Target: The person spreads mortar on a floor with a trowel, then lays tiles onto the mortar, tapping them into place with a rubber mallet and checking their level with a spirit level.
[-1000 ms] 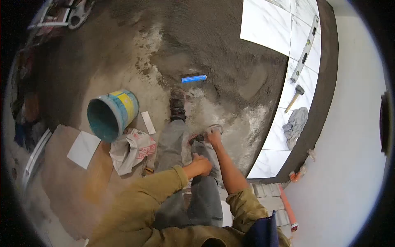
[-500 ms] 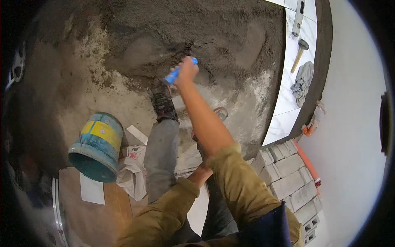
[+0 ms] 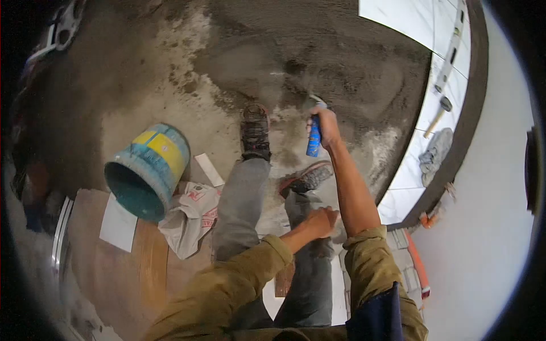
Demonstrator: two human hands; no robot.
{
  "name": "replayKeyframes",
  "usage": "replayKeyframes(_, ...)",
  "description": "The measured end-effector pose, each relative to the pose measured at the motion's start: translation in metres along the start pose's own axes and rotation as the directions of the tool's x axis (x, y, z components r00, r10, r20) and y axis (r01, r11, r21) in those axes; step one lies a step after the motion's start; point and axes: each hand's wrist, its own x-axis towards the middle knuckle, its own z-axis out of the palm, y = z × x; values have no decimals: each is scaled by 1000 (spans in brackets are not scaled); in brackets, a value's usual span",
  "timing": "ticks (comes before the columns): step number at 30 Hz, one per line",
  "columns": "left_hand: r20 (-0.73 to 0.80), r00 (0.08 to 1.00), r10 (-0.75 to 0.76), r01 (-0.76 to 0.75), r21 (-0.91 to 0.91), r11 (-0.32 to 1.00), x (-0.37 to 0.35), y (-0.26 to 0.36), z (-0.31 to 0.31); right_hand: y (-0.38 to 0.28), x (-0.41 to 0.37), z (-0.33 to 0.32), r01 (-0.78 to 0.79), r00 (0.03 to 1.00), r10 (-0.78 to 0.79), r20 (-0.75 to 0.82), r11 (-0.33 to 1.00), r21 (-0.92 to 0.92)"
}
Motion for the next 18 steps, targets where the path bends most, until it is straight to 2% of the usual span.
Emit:
replayKeyframes(1, 123, 992, -33, 24, 76, 997, 1, 1, -2, 13, 13, 14, 95, 995, -79, 64, 946, -309)
replayKeyframes(2, 116, 992, -51, 43, 77, 996, 4, -9, 14, 30, 25, 29, 200, 979, -141, 146, 792, -576)
replayKeyframes(3, 97, 994, -48, 42, 66, 997, 8, -17, 29, 54, 38, 49, 318, 946, -256, 200, 605, -730)
replayKeyframes(4, 77, 996, -41, 38, 48, 998, 11, -25, 41, 77, 53, 74, 406, 892, -359, 274, 374, -834)
replayKeyframes(6, 43, 999, -15, 14, 12, 1000, 14, -39, 67, 82, 53, 121, 492, 865, -242, 440, 229, -840)
replayKeyframes(9, 31, 999, 24, -24, 4, 1000, 15, -58, 93, 120, 91, 138, 478, 863, -325, 386, 284, -831)
replayKeyframes(11, 27, 999, 42, -42, 13, 999, 15, -64, 99, 120, 94, 130, 372, 897, -374, 235, 353, -859)
replayKeyframes(12, 24, 998, 54, -54, 23, 998, 14, -64, 99, 115, 93, 115, 363, 897, -385, 218, 358, -861)
replayKeyframes(14, 15, 997, 74, -75, 53, 996, 13, -57, 92, 98, 89, 68, 274, 904, -418, 85, 416, -867)
replayKeyframes(16, 18, 995, 96, -97, 111, 989, 16, -43, 76, 69, 75, 19, 164, 881, -472, -43, 389, -907)
replayKeyframes(18, 39, 992, 117, -122, 194, 973, 13, -18, 50, 39, 70, -30, 107, 877, -476, -71, 336, -936)
